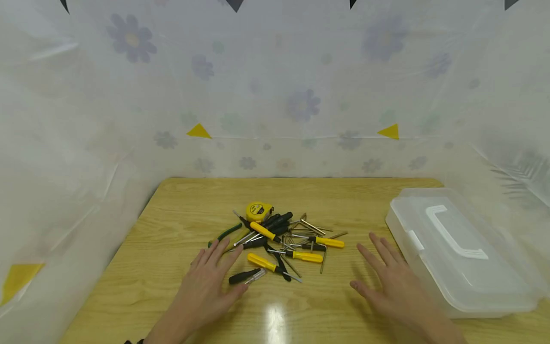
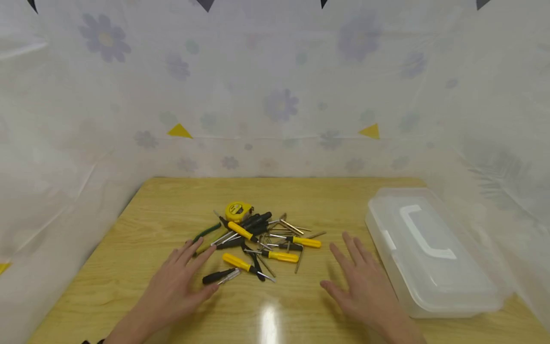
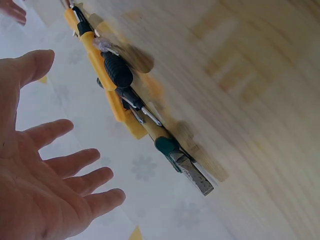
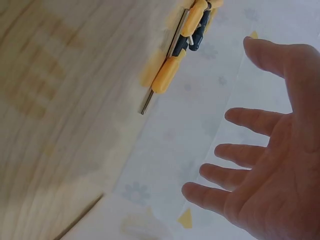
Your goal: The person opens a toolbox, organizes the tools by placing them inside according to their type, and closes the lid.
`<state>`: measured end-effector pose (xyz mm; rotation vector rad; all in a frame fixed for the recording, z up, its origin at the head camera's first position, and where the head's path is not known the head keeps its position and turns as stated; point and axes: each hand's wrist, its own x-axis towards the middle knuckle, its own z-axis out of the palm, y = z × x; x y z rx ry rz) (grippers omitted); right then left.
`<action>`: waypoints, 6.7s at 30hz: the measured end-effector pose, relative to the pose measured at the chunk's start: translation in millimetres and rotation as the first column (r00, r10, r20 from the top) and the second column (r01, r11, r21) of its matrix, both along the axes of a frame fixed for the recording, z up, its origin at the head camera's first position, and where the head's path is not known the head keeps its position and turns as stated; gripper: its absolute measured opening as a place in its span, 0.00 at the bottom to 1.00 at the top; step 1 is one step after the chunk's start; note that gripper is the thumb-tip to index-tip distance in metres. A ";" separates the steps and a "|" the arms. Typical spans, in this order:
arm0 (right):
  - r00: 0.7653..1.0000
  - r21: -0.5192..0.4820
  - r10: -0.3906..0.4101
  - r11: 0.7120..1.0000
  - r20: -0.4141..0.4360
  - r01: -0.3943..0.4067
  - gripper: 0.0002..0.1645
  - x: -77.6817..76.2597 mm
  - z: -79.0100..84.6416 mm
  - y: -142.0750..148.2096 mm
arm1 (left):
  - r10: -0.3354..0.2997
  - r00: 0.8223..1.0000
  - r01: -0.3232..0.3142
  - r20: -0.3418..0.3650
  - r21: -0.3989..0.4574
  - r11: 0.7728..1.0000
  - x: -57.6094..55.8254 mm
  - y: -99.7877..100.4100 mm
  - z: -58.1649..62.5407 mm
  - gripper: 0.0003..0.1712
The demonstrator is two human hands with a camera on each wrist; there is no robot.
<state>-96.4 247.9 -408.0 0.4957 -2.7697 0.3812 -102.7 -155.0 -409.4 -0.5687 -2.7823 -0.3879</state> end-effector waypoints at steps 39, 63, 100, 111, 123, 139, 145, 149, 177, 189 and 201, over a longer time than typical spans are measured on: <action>0.976 0.142 -0.200 0.967 -0.090 0.211 0.47 11.0 34.9 94.8 | -0.167 0.978 0.206 -0.127 0.442 0.873 2.3 38.4 15.4 0.08; 0.943 0.062 0.152 0.988 -0.297 -0.139 0.54 23.1 31.1 40.6 | -0.419 0.831 0.077 0.365 0.671 0.737 -44.5 161.9 13.6 0.16; 0.874 0.046 0.220 0.974 -0.432 -0.222 0.52 27.2 32.2 -10.6 | -0.517 0.530 -0.510 0.672 0.740 0.439 -55.1 184.4 5.1 0.31; 0.830 0.038 0.242 0.965 -0.502 -0.258 0.51 23.4 32.7 -13.3 | -0.516 0.546 -0.511 0.660 0.750 0.419 -55.0 183.8 6.5 0.30; 0.876 0.033 0.220 0.973 -0.429 -0.228 0.52 26.5 33.8 -11.5 | -0.487 0.595 -0.474 0.640 0.768 0.431 -52.8 180.2 13.7 0.30; 0.895 0.033 0.200 0.978 -0.400 -0.204 0.53 29.2 36.5 -10.2 | -0.382 0.770 -0.123 0.512 0.705 0.698 -59.9 169.1 19.9 0.31; 0.888 0.030 0.207 0.976 -0.411 -0.214 0.53 31.8 36.9 -9.5 | -0.429 0.812 0.098 0.396 0.631 0.769 -63.9 161.8 19.9 0.29; 0.873 0.029 0.212 0.975 -0.438 -0.222 0.52 31.2 38.1 -10.7 | -0.442 0.827 0.185 0.347 0.576 0.797 -64.3 158.7 21.2 0.22; 0.851 0.029 0.217 0.972 -0.478 -0.232 0.51 28.6 37.1 -13.6 | -0.462 0.882 0.465 0.092 -0.017 0.885 -52.1 147.0 12.4 0.19; 0.903 0.048 0.187 0.982 -0.386 -0.183 0.55 27.4 39.4 -13.4 | -0.498 0.864 0.502 -0.071 0.053 0.863 -50.3 144.0 12.2 0.17; 0.909 -0.014 0.132 0.989 -0.396 -0.150 0.50 20.8 59.5 -9.8 | -0.432 0.901 0.425 -0.041 -0.124 0.897 -52.1 147.3 20.3 0.19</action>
